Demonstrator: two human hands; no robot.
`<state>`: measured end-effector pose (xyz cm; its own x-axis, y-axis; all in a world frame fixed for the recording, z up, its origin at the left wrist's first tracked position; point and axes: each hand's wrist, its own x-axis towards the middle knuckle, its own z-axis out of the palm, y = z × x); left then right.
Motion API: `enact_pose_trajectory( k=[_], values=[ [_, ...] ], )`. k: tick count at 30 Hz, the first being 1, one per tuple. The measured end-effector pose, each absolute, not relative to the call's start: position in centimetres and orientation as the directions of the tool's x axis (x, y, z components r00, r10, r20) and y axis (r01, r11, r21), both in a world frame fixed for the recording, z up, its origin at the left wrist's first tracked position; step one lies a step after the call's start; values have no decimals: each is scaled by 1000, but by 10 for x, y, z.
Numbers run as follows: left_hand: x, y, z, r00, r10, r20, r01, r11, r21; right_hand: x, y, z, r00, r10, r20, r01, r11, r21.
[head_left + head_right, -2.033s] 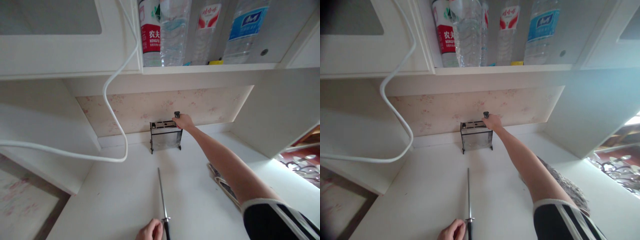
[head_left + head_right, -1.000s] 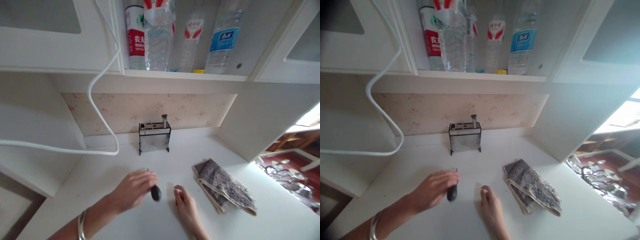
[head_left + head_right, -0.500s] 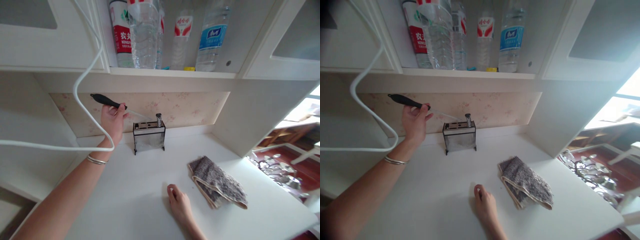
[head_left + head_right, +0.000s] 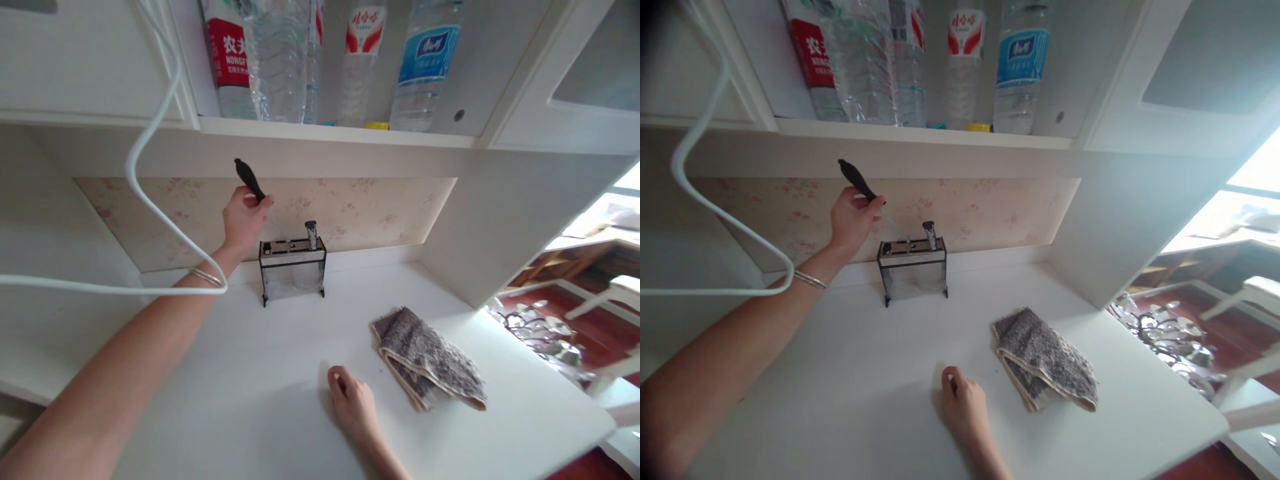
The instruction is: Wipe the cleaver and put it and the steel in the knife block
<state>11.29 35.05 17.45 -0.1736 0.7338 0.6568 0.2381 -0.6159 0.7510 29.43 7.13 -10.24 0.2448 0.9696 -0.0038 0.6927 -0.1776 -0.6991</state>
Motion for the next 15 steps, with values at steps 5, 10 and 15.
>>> enact_pose_trajectory(
  k=[5,10,15],
  values=[
    [139,389,194,-149,716,682,395,-589,705,294,70,-102,269,963,2,669,-185,-719],
    [158,402,180,-57,777,627,558,-497,665,292,70,-104,291,956,32,675,-181,-715],
    [157,395,125,62,857,511,623,-433,651,291,72,-110,311,948,60,660,-170,-732]
  ],
)
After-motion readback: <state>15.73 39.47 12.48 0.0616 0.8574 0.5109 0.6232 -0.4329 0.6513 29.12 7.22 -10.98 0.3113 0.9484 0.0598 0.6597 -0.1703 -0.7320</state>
